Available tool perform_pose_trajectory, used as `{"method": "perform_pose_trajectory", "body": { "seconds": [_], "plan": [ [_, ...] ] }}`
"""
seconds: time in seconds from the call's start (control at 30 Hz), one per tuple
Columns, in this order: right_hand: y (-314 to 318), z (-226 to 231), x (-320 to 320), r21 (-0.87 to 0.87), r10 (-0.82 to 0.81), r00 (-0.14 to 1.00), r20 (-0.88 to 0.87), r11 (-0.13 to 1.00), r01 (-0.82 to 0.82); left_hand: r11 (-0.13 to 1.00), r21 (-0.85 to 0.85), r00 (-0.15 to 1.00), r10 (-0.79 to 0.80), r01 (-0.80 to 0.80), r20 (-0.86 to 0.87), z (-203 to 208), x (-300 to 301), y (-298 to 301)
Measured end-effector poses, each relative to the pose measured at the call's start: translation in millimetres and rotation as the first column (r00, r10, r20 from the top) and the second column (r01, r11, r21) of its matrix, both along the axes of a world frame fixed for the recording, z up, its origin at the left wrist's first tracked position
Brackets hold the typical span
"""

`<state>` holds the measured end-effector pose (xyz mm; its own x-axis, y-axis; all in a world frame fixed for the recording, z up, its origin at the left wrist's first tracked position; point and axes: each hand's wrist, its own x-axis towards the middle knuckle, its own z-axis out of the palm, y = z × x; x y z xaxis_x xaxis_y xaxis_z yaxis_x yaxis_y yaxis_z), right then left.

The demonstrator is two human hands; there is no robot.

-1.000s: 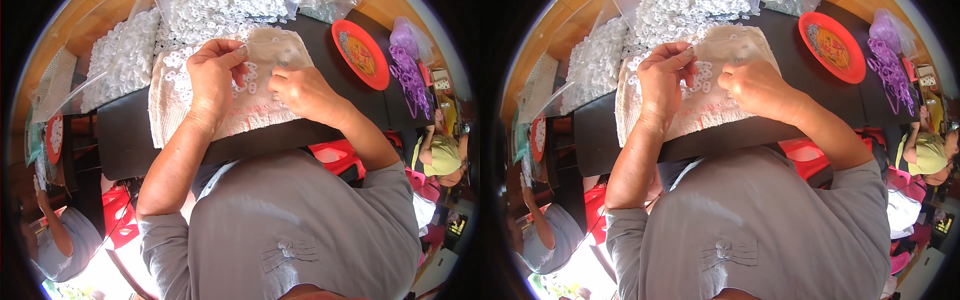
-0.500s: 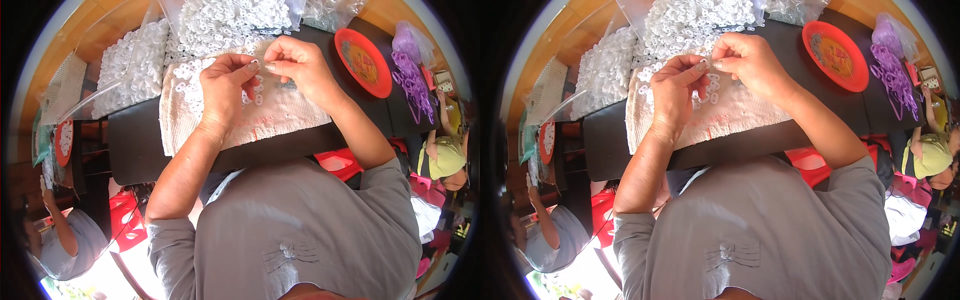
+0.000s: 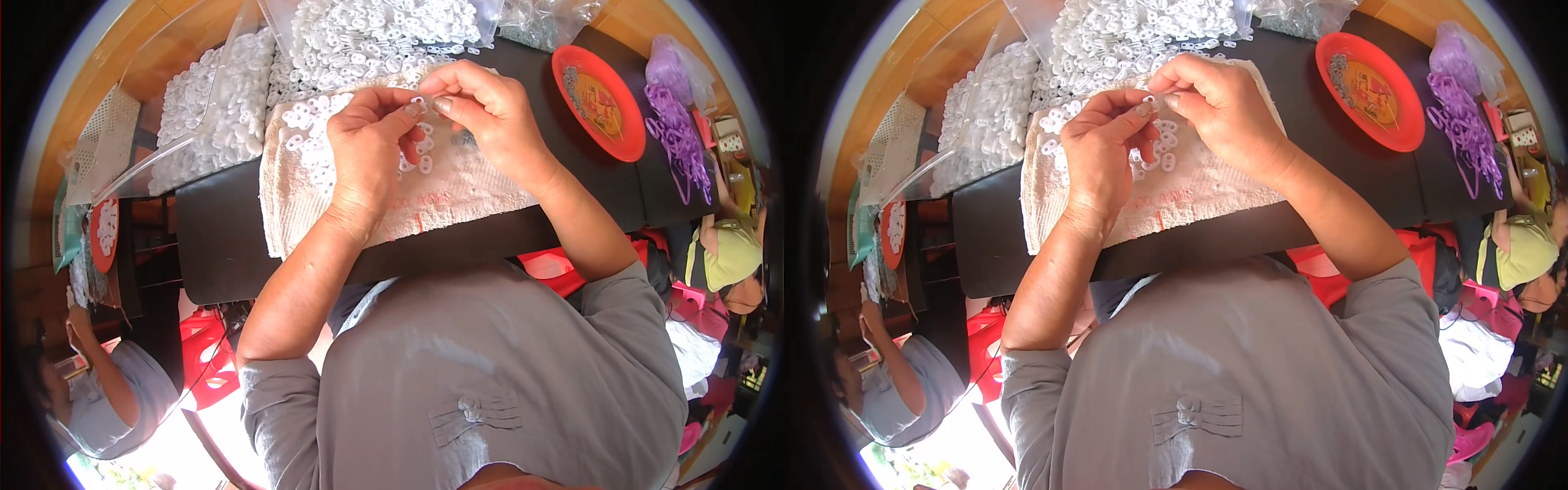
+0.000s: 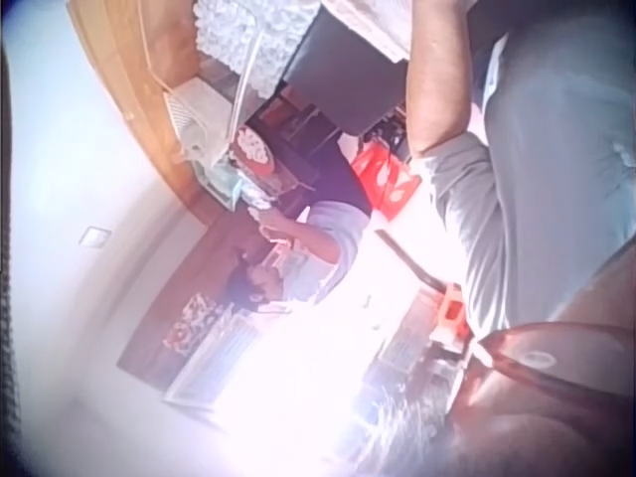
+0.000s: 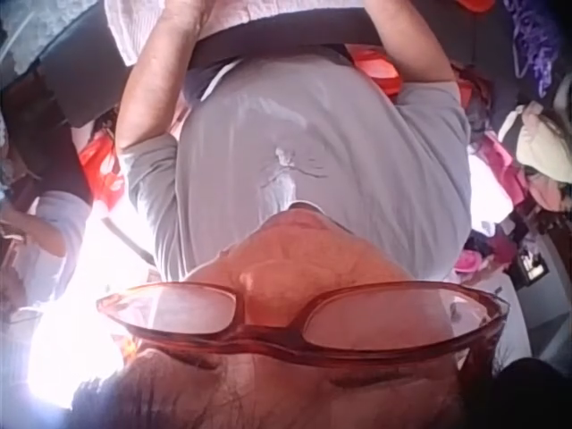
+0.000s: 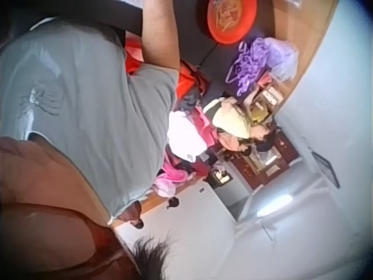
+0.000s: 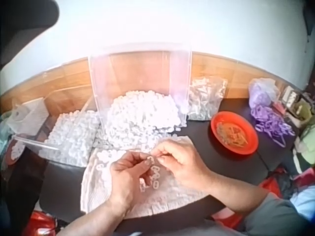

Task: Manually assembling small white plastic parts on a table.

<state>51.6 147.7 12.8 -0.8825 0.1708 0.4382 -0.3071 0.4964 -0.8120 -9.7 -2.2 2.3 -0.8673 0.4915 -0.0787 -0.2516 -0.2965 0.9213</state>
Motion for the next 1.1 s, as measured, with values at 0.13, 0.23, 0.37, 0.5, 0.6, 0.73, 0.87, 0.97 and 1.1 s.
{"method": "perform_pose_trajectory", "body": {
  "seconds": [0.13,0.23,0.37,0.5,0.6,0.73,0.87,0.97,1.1],
  "plan": [
    [-1.3,0.3,0.9,0.021,-0.015,1.000,-0.017,1.000,0.016,1.000,-0.017,1.000,0.000,0.000,-0.010,0.6,1.5,0.6],
    [-2.6,0.6,1.8,0.045,-0.007,1.000,-0.024,0.999,0.008,1.000,-0.024,1.000,0.006,-0.007,-0.026,-0.8,2.2,0.6],
    [-2.5,-0.2,2.0,0.069,-0.013,0.999,-0.039,0.998,0.016,0.999,-0.028,0.998,0.016,-0.017,-0.054,-2.8,2.6,1.3],
    [-3.3,-6.2,1.3,0.138,0.047,0.992,-0.114,0.990,-0.031,0.999,-0.005,0.997,0.033,-0.033,-0.065,-4.2,4.6,1.4],
    [-8.2,-15.7,1.2,0.141,0.066,0.981,-0.182,0.989,-0.041,0.997,-0.049,0.997,0.049,-0.052,-0.053,-3.6,7.4,1.6],
    [-14.9,-9.4,-0.4,0.075,0.024,0.982,-0.186,0.997,-0.010,0.996,-0.061,0.995,0.054,-0.060,-0.087,-4.8,3.6,0.2],
    [-8.4,-7.5,-1.5,-0.065,0.023,0.997,-0.069,0.997,-0.028,0.998,-0.012,0.995,0.057,-0.058,-0.086,-3.2,4.0,0.4],
    [-4.9,-8.6,-0.2,-0.094,0.016,1.000,-0.009,0.995,-0.016,0.999,-0.009,0.999,0.040,-0.041,-0.035,-1.6,4.4,0.5],
    [-3.3,-10.1,-0.3,-0.110,0.030,0.999,-0.011,0.993,-0.031,1.000,0.011,1.000,0.026,-0.026,0.007,-2.0,3.8,1.0]
  ]
}}
